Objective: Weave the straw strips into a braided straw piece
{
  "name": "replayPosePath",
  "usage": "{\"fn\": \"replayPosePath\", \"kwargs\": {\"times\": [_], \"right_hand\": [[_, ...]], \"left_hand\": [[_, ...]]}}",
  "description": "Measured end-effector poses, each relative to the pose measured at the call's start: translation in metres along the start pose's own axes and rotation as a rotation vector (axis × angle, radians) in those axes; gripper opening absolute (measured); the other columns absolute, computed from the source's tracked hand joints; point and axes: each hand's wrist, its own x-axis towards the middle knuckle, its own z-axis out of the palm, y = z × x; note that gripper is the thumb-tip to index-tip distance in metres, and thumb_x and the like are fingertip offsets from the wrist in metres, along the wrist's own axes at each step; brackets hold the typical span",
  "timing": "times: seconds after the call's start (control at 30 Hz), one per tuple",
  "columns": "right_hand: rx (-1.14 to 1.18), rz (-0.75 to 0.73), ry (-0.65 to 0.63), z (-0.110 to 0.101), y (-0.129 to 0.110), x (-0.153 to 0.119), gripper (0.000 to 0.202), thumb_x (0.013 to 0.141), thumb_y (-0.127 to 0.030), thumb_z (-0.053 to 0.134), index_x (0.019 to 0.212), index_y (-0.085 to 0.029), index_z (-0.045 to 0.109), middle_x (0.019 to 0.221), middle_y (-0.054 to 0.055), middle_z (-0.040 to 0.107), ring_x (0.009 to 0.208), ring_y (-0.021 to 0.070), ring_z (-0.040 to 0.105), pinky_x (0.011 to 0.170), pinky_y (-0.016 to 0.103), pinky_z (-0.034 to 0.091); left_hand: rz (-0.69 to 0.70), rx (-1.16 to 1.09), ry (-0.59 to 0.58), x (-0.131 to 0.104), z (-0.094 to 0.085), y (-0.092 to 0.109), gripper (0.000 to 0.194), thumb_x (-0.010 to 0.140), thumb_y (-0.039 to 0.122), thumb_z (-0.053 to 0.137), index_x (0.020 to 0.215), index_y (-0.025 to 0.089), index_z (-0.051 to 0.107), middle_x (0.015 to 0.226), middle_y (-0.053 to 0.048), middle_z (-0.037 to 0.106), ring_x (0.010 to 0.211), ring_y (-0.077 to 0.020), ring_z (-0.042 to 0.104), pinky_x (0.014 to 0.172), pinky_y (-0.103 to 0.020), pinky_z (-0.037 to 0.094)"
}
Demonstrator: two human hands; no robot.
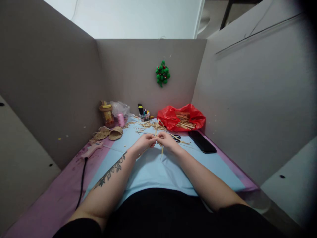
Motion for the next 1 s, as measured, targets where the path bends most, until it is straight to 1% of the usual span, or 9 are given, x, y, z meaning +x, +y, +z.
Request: {"fn": "replayPosePath", "kwargs": {"times": [0.17, 0.3, 0.37, 0.5, 0.6, 0.7, 0.77, 0.87, 1.0], "right_hand": [[0.233, 0.067, -0.085, 0.002, 0.006, 0.001, 0.017, 0.057, -0.024, 0.063, 0.058, -0.017, 0.048, 0.047, -0.004, 0.051, 0.042, 0.0066, 0.04, 0.043, 0.02, 0.027], [0.235, 0.139, -0.115, -0.005, 0.005, 0.002, 0.016, 0.056, -0.025, 0.066, 0.057, -0.016, 0.053, 0.046, -0.003, 0.052, 0.041, 0.0068, 0.04, 0.043, 0.02, 0.03], [0.187, 0.17, -0.105, -0.011, 0.005, 0.003, 0.014, 0.054, -0.023, 0.067, 0.056, -0.015, 0.055, 0.044, -0.003, 0.051, 0.04, 0.0068, 0.04, 0.041, 0.02, 0.031], [0.166, 0.199, -0.097, -0.014, 0.004, 0.001, 0.012, 0.055, -0.023, 0.066, 0.053, -0.014, 0.057, 0.042, -0.001, 0.052, 0.037, 0.0065, 0.038, 0.039, 0.02, 0.029], [0.112, 0.111, -0.026, -0.004, 0.001, -0.007, 0.012, 0.059, -0.024, 0.062, 0.054, -0.014, 0.058, 0.043, -0.001, 0.052, 0.038, 0.0078, 0.04, 0.04, 0.021, 0.031], [-0.139, -0.078, 0.118, 0.01, 0.002, -0.015, 0.012, 0.066, -0.024, 0.058, 0.059, -0.015, 0.061, 0.05, 0.0, 0.057, 0.046, 0.0111, 0.047, 0.047, 0.023, 0.034], [-0.349, -0.201, 0.162, 0.018, 0.005, -0.018, 0.015, 0.071, -0.024, 0.055, 0.061, -0.017, 0.062, 0.057, 0.002, 0.061, 0.054, 0.0131, 0.051, 0.054, 0.024, 0.036], [-0.567, -0.315, 0.13, 0.025, 0.012, -0.019, 0.021, 0.078, -0.021, 0.048, 0.064, -0.019, 0.063, 0.066, 0.004, 0.065, 0.063, 0.0159, 0.055, 0.064, 0.026, 0.038], [-0.689, -0.378, 0.063, 0.03, 0.012, -0.022, 0.019, 0.081, -0.017, 0.046, 0.079, -0.019, 0.065, 0.078, 0.008, 0.066, 0.074, 0.019, 0.057, 0.072, 0.028, 0.037]], "left_hand": [[-0.052, -0.153, -0.034, 0.001, 0.002, 0.002, 0.03, 0.059, 0.036, 0.069, 0.063, 0.013, 0.05, 0.058, 0.002, 0.053, 0.047, -0.0048, 0.043, 0.049, -0.019, 0.034], [-0.038, -0.13, 0.013, 0.003, 0.001, -0.001, 0.024, 0.061, 0.032, 0.065, 0.062, 0.014, 0.048, 0.054, 0.002, 0.05, 0.046, -0.0052, 0.041, 0.046, -0.018, 0.031], [-0.013, -0.035, 0.07, 0.005, 0.001, -0.001, 0.02, 0.063, 0.03, 0.061, 0.062, 0.015, 0.047, 0.053, 0.003, 0.049, 0.047, -0.0064, 0.043, 0.047, -0.019, 0.032], [0.119, 0.311, 0.233, 0.007, 0.002, -0.002, 0.014, 0.067, 0.026, 0.052, 0.059, 0.016, 0.048, 0.05, 0.004, 0.047, 0.05, -0.0084, 0.043, 0.05, -0.02, 0.032], [0.167, 0.373, 0.316, 0.01, 0.004, -0.003, 0.013, 0.067, 0.024, 0.05, 0.057, 0.016, 0.049, 0.05, 0.004, 0.046, 0.05, -0.0088, 0.042, 0.05, -0.02, 0.03], [0.091, 0.172, 0.321, 0.01, 0.006, -0.003, 0.012, 0.063, 0.023, 0.051, 0.054, 0.016, 0.046, 0.045, 0.005, 0.043, 0.046, -0.0083, 0.04, 0.048, -0.021, 0.03], [0.039, 0.018, 0.297, 0.008, 0.007, -0.002, 0.012, 0.059, 0.021, 0.052, 0.052, 0.016, 0.045, 0.042, 0.005, 0.041, 0.042, -0.0073, 0.037, 0.046, -0.021, 0.028], [-0.024, -0.113, 0.296, 0.007, 0.007, 0.0, 0.011, 0.054, 0.018, 0.054, 0.049, 0.015, 0.045, 0.041, 0.005, 0.041, 0.04, -0.006, 0.035, 0.044, -0.021, 0.026], [-0.043, -0.127, 0.337, 0.01, 0.002, 0.001, 0.011, 0.054, 0.017, 0.055, 0.049, 0.015, 0.045, 0.04, 0.005, 0.04, 0.039, -0.0054, 0.033, 0.044, -0.021, 0.027]]}}
